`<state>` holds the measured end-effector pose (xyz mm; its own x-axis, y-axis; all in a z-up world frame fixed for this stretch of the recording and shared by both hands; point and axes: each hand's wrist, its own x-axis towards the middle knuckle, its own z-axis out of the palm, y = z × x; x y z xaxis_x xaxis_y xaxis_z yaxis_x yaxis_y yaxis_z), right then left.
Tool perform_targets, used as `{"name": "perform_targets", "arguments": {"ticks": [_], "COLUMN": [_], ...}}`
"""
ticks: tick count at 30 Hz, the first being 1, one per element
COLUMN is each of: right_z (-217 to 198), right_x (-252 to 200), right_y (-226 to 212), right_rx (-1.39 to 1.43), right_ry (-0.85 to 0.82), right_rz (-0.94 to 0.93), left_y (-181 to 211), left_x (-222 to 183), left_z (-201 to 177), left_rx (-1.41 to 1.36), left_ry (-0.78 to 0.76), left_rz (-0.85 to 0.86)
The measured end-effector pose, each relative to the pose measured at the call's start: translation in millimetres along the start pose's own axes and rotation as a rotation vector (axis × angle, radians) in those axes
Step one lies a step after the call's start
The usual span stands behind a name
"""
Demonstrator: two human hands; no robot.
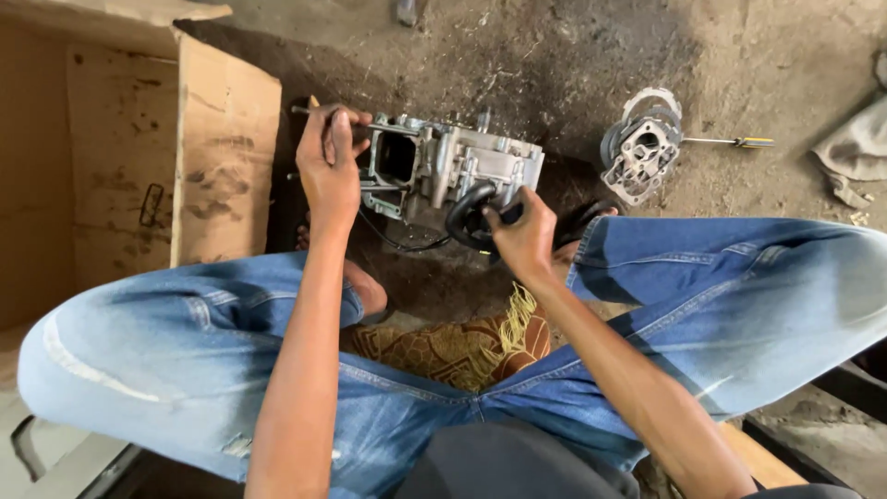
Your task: The person cleans and wipes motorcycle engine components with a cloth and brush during repair.
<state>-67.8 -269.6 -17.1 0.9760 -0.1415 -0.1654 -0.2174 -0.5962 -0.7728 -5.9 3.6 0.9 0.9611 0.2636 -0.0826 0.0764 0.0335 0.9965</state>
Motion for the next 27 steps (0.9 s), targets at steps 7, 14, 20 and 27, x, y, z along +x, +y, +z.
{"name": "perform_targets", "arguments": {"ticks": [7, 14, 20, 27], "right_z": [-33.0, -4.2, -4.3, -4.5], "right_x": [7.6, 3.2, 6.5, 13.7], "right_y": [2.1, -8.2, -0.1, 13.1], "right_rx": [-0.091, -0.017, 0.024, 0.054], "right_ry": [-0.066, -0.073, -0.028, -0.088], "right_rz": [0.202, -0.174, -0.071, 0.018], "left_y": [0.4, -2.7, 10.9, 80.9], "left_x": [2.7, 5.7, 4.4, -35.1], "left_z": [2.8, 3.8, 5.3, 37.8], "left_rx": [0.0, 0.013, 0.048, 0.893], "left_ry": [-0.012, 0.011, 0.001, 0.274], "left_rz": [-0.004, 0.014, 0.017, 0.62]}}
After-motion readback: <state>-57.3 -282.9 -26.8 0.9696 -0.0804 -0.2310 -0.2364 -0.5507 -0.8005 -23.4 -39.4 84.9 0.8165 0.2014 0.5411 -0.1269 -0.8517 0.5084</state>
